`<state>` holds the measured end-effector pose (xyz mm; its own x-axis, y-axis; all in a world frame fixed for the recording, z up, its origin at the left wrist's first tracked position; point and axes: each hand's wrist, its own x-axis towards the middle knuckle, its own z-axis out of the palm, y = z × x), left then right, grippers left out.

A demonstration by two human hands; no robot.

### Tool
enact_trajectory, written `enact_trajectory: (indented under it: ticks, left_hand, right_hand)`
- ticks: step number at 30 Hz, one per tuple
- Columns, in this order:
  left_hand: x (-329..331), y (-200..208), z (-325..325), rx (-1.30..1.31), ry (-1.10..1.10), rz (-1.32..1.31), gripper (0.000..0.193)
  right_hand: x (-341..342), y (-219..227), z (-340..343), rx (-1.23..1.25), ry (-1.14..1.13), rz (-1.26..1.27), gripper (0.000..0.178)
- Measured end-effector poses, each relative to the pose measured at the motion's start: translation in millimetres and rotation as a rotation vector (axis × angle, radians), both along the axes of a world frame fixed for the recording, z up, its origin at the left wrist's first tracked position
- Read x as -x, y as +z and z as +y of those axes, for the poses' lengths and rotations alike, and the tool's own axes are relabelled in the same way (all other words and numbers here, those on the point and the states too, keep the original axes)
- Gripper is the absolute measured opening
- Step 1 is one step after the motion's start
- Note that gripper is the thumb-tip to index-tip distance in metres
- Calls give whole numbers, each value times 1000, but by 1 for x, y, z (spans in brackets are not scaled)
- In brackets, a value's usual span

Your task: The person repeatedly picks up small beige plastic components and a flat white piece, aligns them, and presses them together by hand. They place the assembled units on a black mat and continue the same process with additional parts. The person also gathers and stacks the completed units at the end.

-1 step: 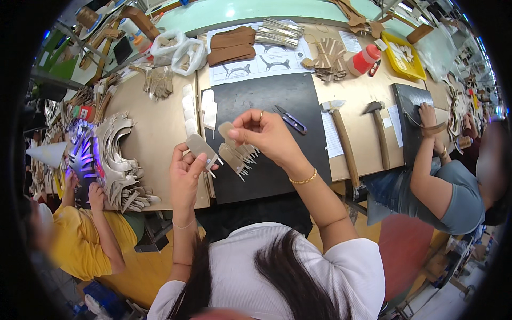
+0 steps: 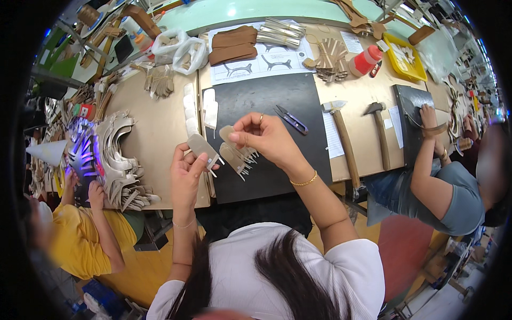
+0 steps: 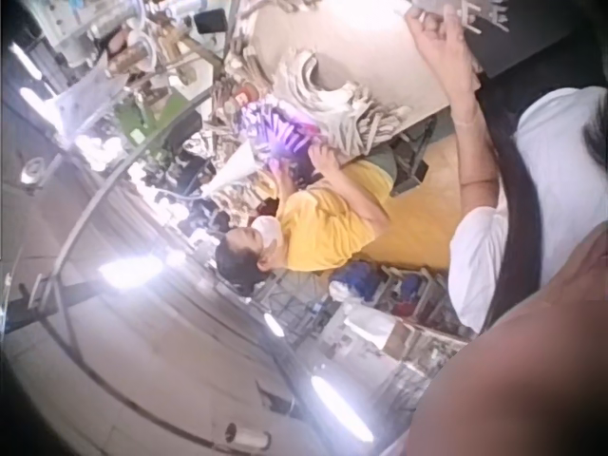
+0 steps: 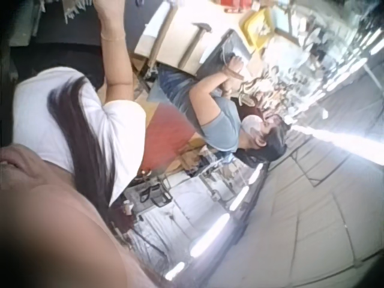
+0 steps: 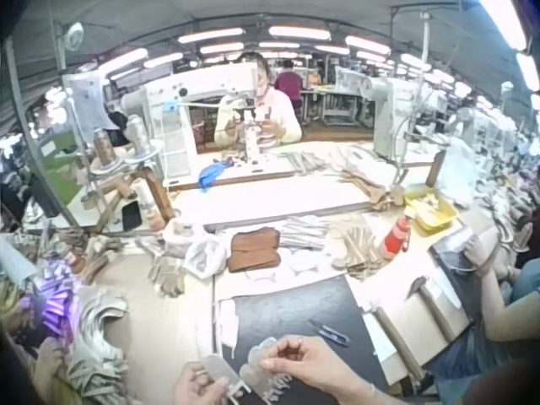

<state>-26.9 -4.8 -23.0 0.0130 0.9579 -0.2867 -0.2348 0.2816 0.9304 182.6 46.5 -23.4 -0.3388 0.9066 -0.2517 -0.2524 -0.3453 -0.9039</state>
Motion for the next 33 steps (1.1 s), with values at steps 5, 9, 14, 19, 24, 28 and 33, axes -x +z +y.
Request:
enact_trajectory:
  ticks: [5,9,14,19,24,28,33]
  left_hand:
    - [2,-4,4,-14,5,-22,26]
    - [1,-1,3,-18,-2,-33,27]
    - [0,6,-2,-86,-23,-29,36]
    - [-3,12,-4,-120,-25,-52,40]
    - [-6,15,-6,-125,-32,-62,39]
    - [-6,16,-11,-159,-9,-59,38]
    - [-6,15,-13,-164,-6,-55,38]
  right_hand:
    - [8,-6,-7,3,76,-22,17]
    - [15,2,-10,-42,114,-72,15]
    - [24,12,-14,-227,136,-242,14]
    - [28,16,-13,-340,111,-328,15]
    - [32,18,-10,-388,65,-304,17]
    - [34,19,-8,-369,61,-295,18]
    - [36,17,-9,-347,40,-270,18]
